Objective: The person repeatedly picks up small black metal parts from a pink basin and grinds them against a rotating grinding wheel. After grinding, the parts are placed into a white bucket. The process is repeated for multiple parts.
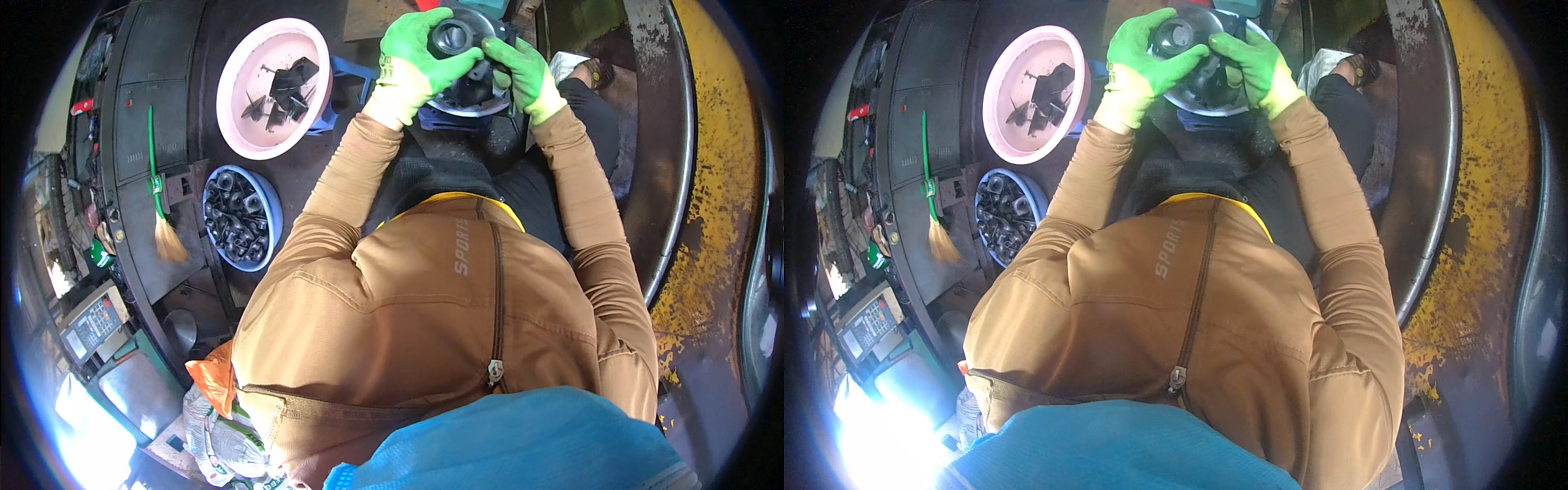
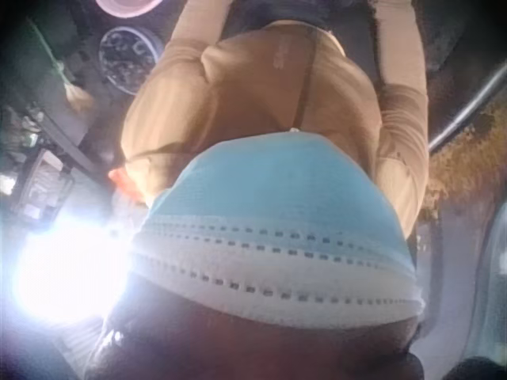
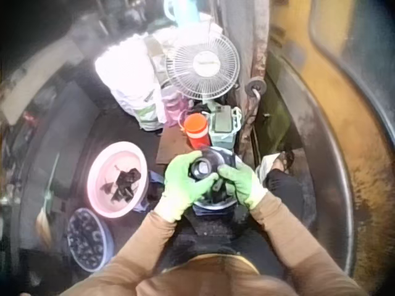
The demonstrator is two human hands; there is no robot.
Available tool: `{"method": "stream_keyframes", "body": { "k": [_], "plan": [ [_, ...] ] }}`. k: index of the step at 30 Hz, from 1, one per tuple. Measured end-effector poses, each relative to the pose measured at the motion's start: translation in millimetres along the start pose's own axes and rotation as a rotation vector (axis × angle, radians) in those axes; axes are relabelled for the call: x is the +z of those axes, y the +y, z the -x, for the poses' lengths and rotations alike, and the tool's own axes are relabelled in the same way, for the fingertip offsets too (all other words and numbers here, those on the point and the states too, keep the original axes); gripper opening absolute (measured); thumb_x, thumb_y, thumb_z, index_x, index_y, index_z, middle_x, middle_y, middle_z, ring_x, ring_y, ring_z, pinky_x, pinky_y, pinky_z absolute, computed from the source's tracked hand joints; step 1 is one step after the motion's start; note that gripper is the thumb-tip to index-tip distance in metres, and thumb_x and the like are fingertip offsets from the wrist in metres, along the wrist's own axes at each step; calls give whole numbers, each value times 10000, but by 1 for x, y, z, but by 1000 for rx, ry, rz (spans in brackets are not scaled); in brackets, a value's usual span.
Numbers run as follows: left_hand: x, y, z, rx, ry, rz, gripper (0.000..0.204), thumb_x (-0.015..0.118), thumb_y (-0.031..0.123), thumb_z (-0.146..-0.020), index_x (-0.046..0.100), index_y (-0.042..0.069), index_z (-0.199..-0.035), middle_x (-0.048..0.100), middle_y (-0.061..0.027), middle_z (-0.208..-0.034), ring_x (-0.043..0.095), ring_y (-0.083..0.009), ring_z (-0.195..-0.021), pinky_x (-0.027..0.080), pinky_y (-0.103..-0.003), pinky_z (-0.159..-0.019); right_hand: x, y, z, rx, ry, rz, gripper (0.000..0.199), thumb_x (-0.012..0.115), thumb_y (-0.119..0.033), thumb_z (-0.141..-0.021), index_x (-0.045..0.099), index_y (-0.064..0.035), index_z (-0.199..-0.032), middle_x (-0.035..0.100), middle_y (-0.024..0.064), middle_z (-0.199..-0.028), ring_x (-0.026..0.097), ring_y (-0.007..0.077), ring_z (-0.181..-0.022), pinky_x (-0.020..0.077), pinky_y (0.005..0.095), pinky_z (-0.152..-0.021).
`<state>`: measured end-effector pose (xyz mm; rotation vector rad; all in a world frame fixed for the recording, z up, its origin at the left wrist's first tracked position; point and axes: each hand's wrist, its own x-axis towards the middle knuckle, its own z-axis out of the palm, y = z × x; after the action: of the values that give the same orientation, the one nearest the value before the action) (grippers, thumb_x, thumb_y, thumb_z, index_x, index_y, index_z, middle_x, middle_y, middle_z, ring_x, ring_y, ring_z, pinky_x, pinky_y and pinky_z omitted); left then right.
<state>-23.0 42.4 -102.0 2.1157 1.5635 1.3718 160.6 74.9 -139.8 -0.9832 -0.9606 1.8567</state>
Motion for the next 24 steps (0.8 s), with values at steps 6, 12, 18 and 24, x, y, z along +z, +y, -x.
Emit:
{"method": "stream_keyframes", "body": {
  "k": [6,12,18,24],
  "plan": [
    [-21,29,-7,288,52,138,506,840,265,-603,609,85,-1016,637,-103,-1061,594,-330,-993,429,-439,-914,26,-1,41,-108,-53,-211,320,521,-343,-938,586,-60,-1073,594,-9,-793,500,80,-572,401,223,-522],
    [-36,38,3,92,70,494,527,864,269,-559,656,70,-1001,639,-126,-996,614,-247,-981,484,-354,-875,31,23,71,-170,-3,318,352,499,-348,-953,597,-57,-1126,638,29,-896,564,99,-680,440,224,-602],
    [-34,68,21,151,10,562,486,831,147,-616,598,62,-1033,594,-141,-1088,565,-303,-1042,459,-410,-897,48,33,79,-852,100,709,423,597,-178,-880,485,-51,-1267,574,113,-1201,571,248,-1091,462,324,-910],
    [-43,71,24,261,13,544,495,834,141,-621,597,64,-1049,587,-141,-1109,548,-299,-1076,449,-415,-915,77,2,95,-715,-101,291,411,653,-132,-833,521,-35,-1210,607,114,-1124,599,237,-1022,486,318,-862]
  ]
}}
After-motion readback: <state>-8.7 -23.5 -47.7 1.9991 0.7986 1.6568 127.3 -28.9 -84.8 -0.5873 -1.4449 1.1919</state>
